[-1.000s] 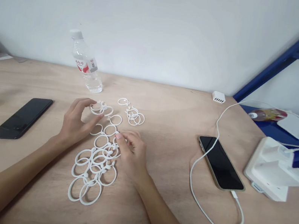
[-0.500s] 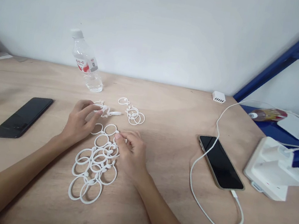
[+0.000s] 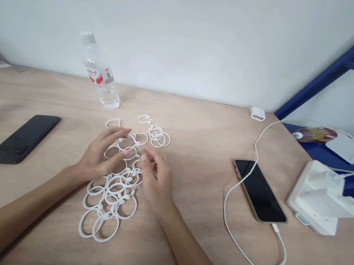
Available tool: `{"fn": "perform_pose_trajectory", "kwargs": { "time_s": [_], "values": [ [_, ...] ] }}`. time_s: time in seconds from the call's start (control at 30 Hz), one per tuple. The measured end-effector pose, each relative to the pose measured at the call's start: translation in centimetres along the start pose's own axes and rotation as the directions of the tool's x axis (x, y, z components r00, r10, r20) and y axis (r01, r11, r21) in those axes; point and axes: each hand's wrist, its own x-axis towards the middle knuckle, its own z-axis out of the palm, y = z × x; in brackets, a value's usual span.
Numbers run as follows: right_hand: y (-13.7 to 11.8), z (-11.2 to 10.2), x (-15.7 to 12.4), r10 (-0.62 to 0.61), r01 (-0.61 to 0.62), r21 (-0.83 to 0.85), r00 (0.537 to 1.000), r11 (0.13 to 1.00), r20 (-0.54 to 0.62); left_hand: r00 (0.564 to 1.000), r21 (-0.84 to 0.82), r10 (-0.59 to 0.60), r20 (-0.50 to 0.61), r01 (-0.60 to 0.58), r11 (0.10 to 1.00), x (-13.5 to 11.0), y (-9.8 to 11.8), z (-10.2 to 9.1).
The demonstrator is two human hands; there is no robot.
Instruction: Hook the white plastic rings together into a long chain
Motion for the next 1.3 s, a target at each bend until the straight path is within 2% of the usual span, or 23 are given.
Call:
{"fn": "perform_pose_trajectory", "kwargs": {
  "time_s": [0.13,0.33,0.5,0.7,0.83,0.93,1.1,1.17,1.23,1.3],
  "values": [
    [0.3,0.0,0.1,-0.024,0.024,0.051,1.000,0.998,-0.004,0.998,-0.188,-0.041,0.050,0.050,0.981,-0.3,1.0,0.6],
    [0.3,0.0,0.3,-0.088,0.086,0.112,0.996,0.990,0.007,0.983,-0.431,-0.166,0.074,0.182,0.884,-0.5,1.8,1.4],
    [0.0,0.0,0.2,-0.104,0.106,0.092,0.994,0.990,-0.026,0.946,-0.605,-0.307,0.105,0.306,0.735,-0.3,2.6,1.5],
    [0.2,-0.3,0.0,-0.180,0.180,-0.006,0.982,0.984,-0.049,0.883,-0.727,-0.412,0.226,0.434,0.532,-0.2,3.1,1.5],
    [0.1,-0.3,-0.1,-0.197,0.197,-0.024,0.979,0.980,-0.040,0.866,-0.747,-0.430,0.255,0.459,0.481,-0.3,3.1,1.7],
    [0.0,-0.3,-0.1,-0.192,0.191,-0.030,0.980,0.981,-0.041,0.880,-0.726,-0.412,0.235,0.441,0.528,-0.4,3.1,1.7],
    [-0.1,-0.3,-0.1,-0.170,0.171,0.006,0.985,0.985,-0.025,0.940,-0.529,-0.281,0.195,0.342,0.777,-0.1,2.7,0.7],
    [-0.1,-0.2,0.0,-0.160,0.161,0.011,0.986,0.987,-0.033,0.956,-0.442,-0.239,0.169,0.290,0.849,0.2,2.0,0.0],
    [-0.1,-0.2,0.0,-0.139,0.139,0.004,0.990,0.990,-0.040,0.958,-0.323,-0.276,0.083,0.288,0.901,0.4,0.9,-0.6],
    [-0.1,-0.1,0.0,-0.127,0.127,-0.005,0.991,0.992,-0.031,0.938,-0.125,-0.345,-0.034,0.339,0.932,0.5,-0.7,-1.1]
  ]
}}
